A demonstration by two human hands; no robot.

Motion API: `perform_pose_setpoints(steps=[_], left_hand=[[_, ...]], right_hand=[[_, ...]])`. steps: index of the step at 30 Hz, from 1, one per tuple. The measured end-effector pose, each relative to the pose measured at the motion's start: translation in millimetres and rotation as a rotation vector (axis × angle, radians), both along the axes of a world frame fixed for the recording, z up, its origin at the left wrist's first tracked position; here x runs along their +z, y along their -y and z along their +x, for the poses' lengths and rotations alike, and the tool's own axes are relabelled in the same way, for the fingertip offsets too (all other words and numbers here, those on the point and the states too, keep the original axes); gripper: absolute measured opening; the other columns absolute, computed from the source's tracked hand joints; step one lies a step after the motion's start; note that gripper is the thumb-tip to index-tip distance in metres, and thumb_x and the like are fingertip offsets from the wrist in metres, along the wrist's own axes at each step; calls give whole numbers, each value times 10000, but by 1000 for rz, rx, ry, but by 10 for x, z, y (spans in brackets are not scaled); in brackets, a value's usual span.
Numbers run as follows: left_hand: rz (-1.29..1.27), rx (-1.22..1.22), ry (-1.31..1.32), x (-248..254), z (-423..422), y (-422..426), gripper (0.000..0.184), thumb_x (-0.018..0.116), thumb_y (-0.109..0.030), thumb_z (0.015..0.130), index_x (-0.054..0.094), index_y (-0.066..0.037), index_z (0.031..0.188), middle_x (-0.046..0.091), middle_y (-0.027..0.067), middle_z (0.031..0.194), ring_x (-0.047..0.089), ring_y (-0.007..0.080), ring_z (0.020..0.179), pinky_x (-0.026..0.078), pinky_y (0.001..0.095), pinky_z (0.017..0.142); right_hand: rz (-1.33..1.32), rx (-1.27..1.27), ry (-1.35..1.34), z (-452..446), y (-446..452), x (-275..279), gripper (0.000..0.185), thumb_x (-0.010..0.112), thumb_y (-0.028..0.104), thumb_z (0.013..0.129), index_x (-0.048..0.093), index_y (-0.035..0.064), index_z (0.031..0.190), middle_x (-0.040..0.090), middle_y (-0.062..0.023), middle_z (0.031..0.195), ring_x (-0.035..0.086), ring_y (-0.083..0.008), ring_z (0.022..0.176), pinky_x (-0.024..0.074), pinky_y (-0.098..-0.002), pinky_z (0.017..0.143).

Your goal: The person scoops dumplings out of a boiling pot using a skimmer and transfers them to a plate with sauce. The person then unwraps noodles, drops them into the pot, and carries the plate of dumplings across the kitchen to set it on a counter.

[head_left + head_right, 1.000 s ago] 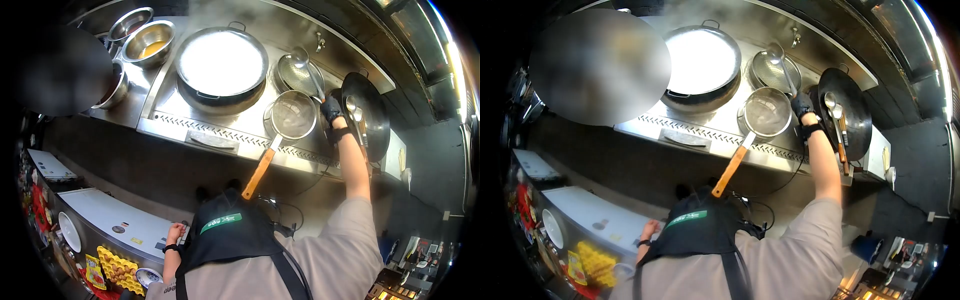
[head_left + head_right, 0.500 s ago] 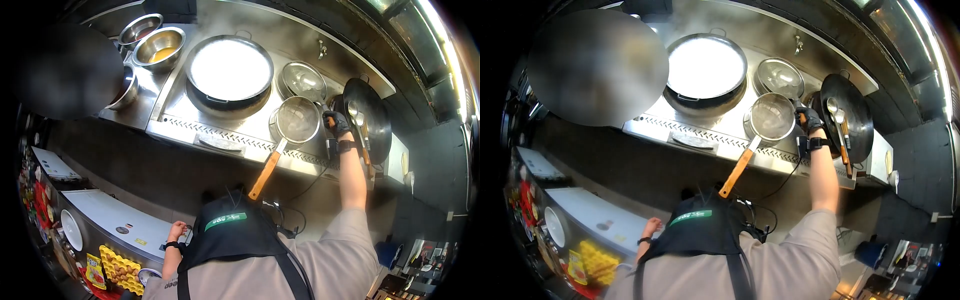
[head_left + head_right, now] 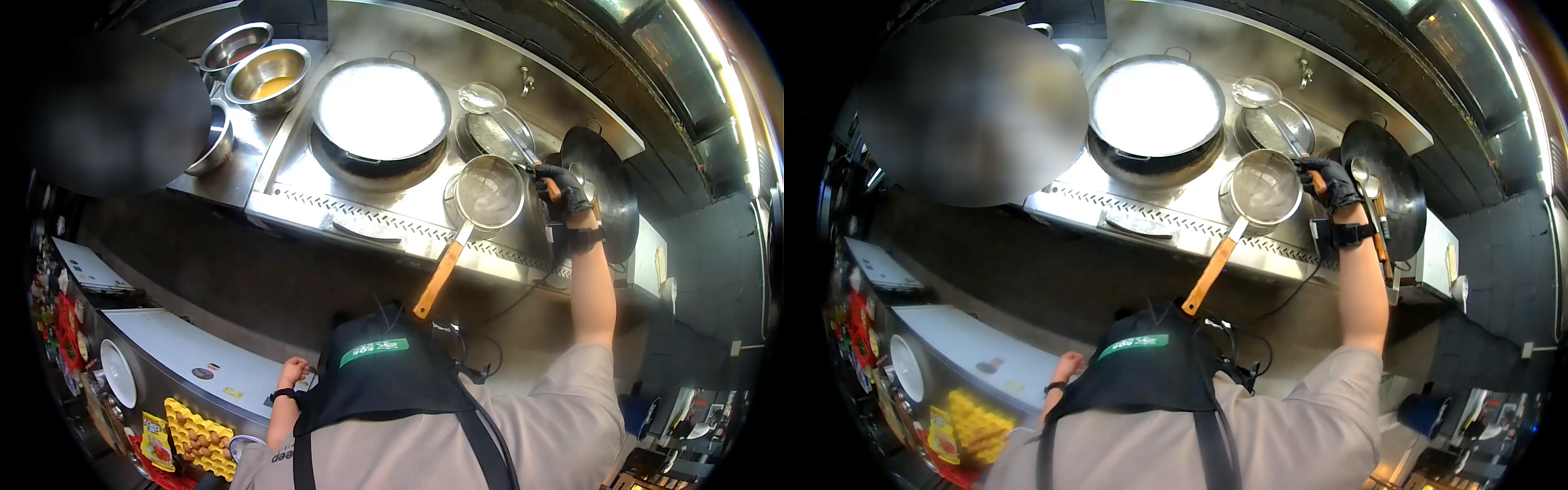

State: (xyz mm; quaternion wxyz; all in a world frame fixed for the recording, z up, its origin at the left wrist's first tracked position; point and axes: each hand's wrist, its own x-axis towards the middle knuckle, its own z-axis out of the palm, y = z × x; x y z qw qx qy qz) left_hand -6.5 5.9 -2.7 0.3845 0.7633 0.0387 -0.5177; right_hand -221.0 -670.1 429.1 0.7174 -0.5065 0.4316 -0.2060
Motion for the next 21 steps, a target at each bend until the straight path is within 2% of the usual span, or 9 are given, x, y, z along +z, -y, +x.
perform_pose_setpoints(steps=[5,7,11,12,14,17,18,19,21], left_hand=[[-22,29,-16,-39,0,-19,89,533,-150,888,585,-89,928,621,39,786,606,150,671,474,269,544],[-23,44,-20,-52,5,-40,87,528,-143,889,584,-89,929,620,41,790,605,149,669,472,268,543],[-39,54,-44,-97,8,-97,90,509,-138,900,575,-81,924,611,39,780,595,143,658,469,273,533],[-39,46,-49,-104,27,-97,92,503,-137,904,572,-77,919,607,38,776,591,141,654,469,274,530],[-20,30,-45,-113,37,-97,95,497,-137,908,569,-75,914,605,37,772,590,140,652,468,273,528],[-2,0,-52,-129,53,-92,114,514,-168,899,572,-79,939,617,52,818,600,166,721,483,310,581],[-4,-14,-62,-128,62,-86,146,536,-200,885,578,-86,968,632,68,869,612,194,792,499,350,637],[-3,-21,-65,-118,65,-73,146,536,-200,885,578,-86,968,632,68,869,612,194,792,499,350,637],[-8,5,-51,-88,77,-40,101,492,-131,913,575,-73,920,609,33,774,596,135,653,467,264,522]], right_hand=[[-81,123,-80,320,-59,-79,153,634,156,801,601,6,802,584,-53,651,531,-147,516,403,-249,447],[-462,320,-329,454,-96,-114,179,632,139,781,594,-19,857,563,-51,645,492,-118,471,400,-244,442],[-900,317,-501,572,-165,-117,259,624,155,754,615,-26,939,577,-67,661,522,-146,514,415,-278,493],[-897,312,-506,559,-197,-94,259,624,155,754,615,-26,939,577,-67,661,522,-146,514,415,-278,493],[-1279,188,-585,512,-254,-38,269,590,241,780,607,24,939,622,-221,758,621,-376,711,481,-413,669],[-1151,134,-634,437,-130,-58,312,597,256,771,603,22,978,621,-247,851,587,-444,841,475,-436,731],[-1190,106,-603,361,136,-294,318,619,232,742,604,5,964,637,-220,776,628,-375,727,485,-410,663],[-1188,102,-609,287,204,-385,318,619,232,742,604,5,964,637,-220,776,628,-375,727,485,-410,663],[-833,70,-525,163,241,-489,299,638,184,713,615,-7,942,628,-159,693,616,-258,598,475,-363,564]])
